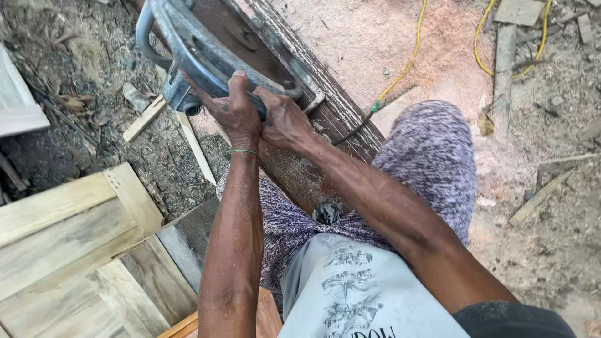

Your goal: The person uses a circular saw to cut a long wooden plank. They guide the saw along the length of the wood, creating a straight cut while sawdust accumulates on the ground.

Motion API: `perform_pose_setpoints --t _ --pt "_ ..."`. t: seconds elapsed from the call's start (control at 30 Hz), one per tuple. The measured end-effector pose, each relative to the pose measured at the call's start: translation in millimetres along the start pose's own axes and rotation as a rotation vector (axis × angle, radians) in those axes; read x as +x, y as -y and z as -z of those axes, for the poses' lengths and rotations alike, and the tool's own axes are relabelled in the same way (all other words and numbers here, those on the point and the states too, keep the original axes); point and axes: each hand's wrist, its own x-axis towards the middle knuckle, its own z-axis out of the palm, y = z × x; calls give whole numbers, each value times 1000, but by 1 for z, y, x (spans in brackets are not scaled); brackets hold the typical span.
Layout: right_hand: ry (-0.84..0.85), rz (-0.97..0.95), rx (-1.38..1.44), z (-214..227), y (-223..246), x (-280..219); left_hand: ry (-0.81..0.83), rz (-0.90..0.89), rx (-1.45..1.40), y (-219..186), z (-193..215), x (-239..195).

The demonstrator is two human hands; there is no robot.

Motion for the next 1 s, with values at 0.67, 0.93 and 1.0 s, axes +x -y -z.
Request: perform_pose_setpoints --t 0.67,0.93,1.0 --pt "-53 68 2 8 15 -1 63 -52 -1 -23 0 -1" --pt "-90 88 -42 11 22 0 84 -30 -20 -26 0 0" --pt "-90 69 -62 10 22 0 88 -61 4 -24 1 0"
